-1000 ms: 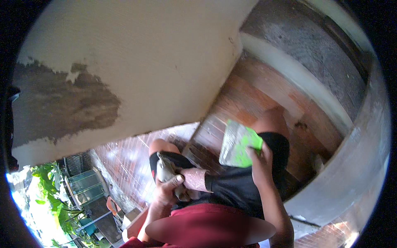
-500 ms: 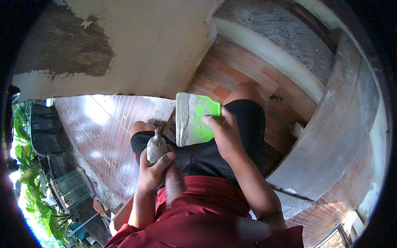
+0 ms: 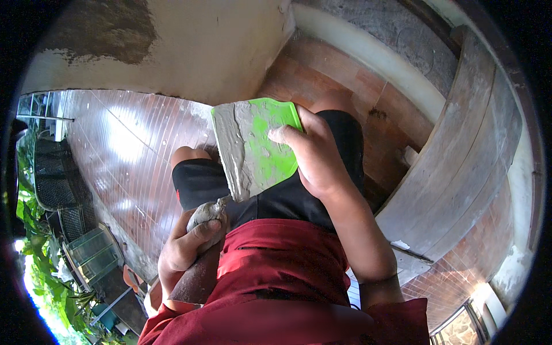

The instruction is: The person uses a green plastic trowel to spread a gray plaster-like material onto a vertical wall surface. They repeatedly scoop material from a larger trowel and smooth it onto the wall in overlapping strokes, gradually covering a larger area.

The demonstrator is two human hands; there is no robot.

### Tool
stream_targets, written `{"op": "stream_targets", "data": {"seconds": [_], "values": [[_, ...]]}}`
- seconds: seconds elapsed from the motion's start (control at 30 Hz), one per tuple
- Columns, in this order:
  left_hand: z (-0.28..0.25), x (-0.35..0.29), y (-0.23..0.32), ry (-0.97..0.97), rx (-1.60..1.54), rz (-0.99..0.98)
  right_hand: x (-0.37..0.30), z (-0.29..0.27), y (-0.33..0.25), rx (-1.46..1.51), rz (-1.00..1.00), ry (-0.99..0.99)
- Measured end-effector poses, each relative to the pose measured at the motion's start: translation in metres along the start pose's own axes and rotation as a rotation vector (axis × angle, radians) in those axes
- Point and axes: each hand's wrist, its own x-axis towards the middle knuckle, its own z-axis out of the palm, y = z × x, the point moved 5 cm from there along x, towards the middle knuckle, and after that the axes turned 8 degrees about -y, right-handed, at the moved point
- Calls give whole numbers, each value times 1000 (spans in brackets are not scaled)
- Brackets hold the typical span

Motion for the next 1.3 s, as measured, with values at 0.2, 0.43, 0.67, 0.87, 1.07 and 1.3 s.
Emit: {"op": "stream_targets", "data": {"seconds": [0.2,0.43,0.67,0.87,1.07,1.3], "values": [[1,-6,3,42,28,-61,-5,6,-1,-6,44,-52],[-4,-2,5,2,32,-102,-9,5,-3,-24,47,-76],[-6,-4,7,123,89,-112,-12,6,-6,-73,28,-78],[-11,-1,8,188,87,-192,-15,8,-8,-103,45,-72],[-13,2,12,225,59,-190,-18,11,-5,-139,58,-94],[-22,1,14,350,-43,-216,-23,13,0,-166,54,-123]]}}
